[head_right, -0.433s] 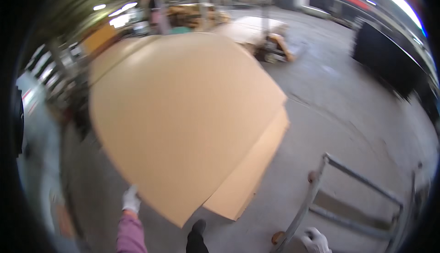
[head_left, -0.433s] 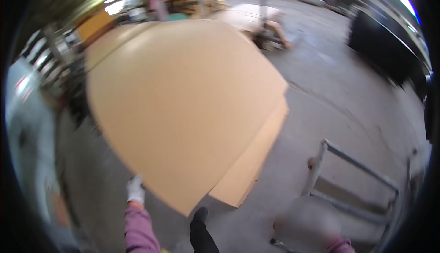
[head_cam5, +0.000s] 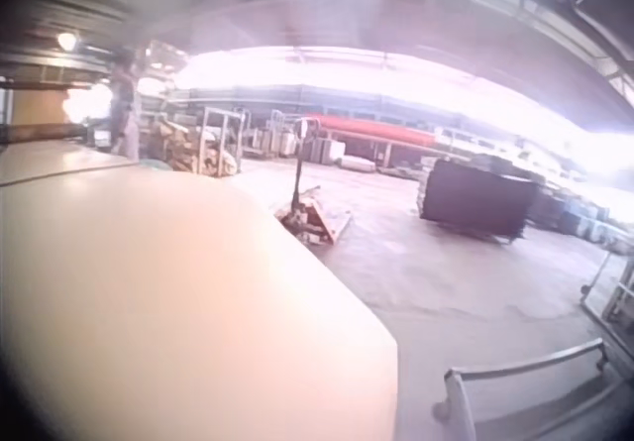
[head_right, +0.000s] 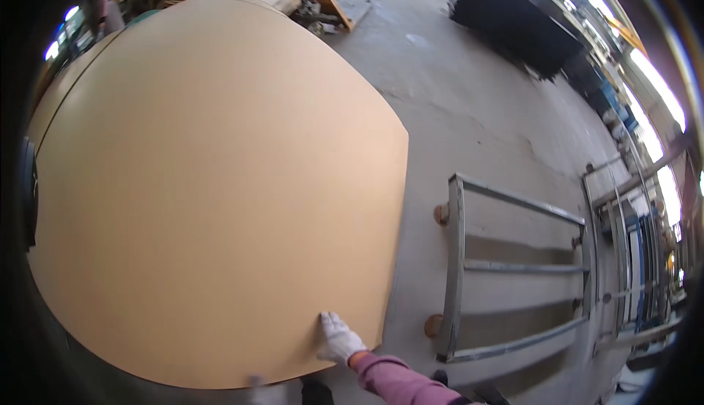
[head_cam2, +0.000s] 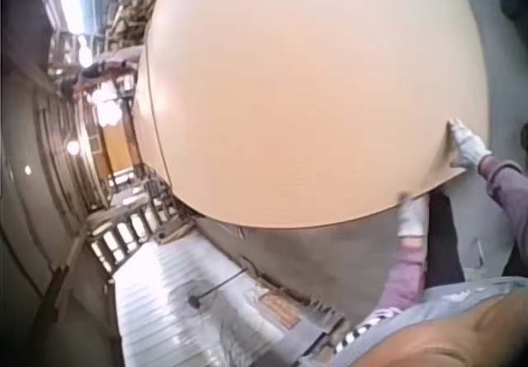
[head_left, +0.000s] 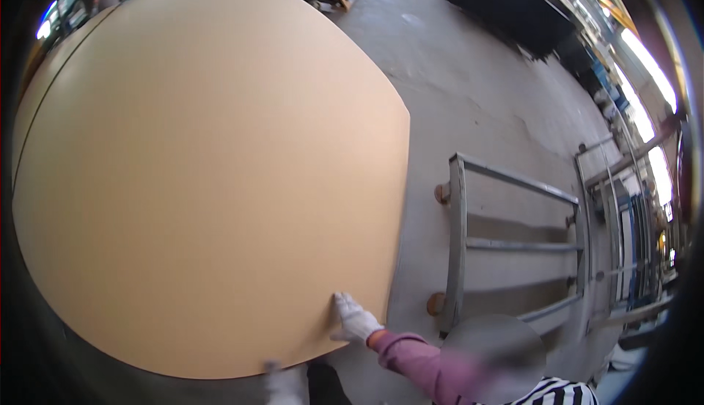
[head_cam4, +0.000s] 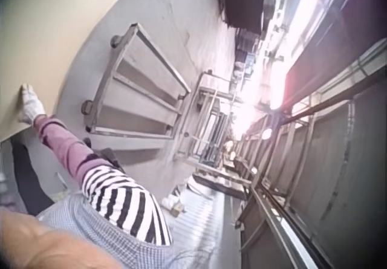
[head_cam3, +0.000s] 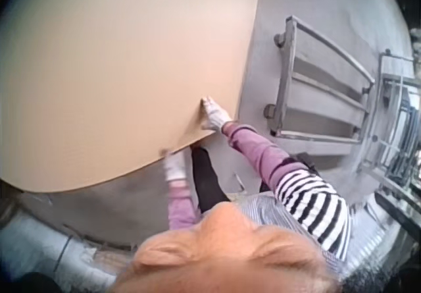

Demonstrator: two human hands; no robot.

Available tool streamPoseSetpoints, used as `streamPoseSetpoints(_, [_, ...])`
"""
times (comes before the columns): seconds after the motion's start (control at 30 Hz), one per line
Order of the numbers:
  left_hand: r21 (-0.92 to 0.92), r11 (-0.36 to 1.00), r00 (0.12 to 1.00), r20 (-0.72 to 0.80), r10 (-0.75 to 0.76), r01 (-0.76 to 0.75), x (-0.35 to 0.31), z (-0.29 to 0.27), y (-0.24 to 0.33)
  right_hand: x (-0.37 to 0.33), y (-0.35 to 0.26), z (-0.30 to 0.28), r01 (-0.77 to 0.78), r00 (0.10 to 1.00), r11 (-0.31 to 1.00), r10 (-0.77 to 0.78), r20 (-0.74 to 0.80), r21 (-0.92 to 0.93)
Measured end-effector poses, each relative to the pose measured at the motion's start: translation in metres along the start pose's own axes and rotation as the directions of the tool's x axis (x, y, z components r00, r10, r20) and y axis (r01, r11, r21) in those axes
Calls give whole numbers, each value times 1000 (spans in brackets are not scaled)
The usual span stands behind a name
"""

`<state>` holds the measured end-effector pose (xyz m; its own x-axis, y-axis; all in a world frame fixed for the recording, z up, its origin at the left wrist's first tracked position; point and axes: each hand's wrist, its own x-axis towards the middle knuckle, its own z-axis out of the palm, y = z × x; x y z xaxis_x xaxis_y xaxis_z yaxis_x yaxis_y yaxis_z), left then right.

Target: The recorder lifts large, flexible panels (one tan, one black) and moves them within a factory setting, occasionally overlapping or stacking them.

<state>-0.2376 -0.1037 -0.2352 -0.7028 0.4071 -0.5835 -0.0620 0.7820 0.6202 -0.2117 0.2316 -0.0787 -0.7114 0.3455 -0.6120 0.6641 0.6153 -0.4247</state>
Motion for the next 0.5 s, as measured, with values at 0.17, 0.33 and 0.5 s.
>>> streamPoseSetpoints(0.17, [-867,321,907,-417,-50,-381,-14,-328,160,11,-25,15,12,990,993,4,-138,118])
streamPoseSetpoints(0.33, [-865,263,897,-441,9,-428,47,-391,117,-81,-49,19,-24,994,999,28,-109,39])
streamPoseSetpoints(0.5, [-695,425,806,-565,175,-580,-71,-313,275,-123,-77,-35,-110,975,970,147,-167,215])
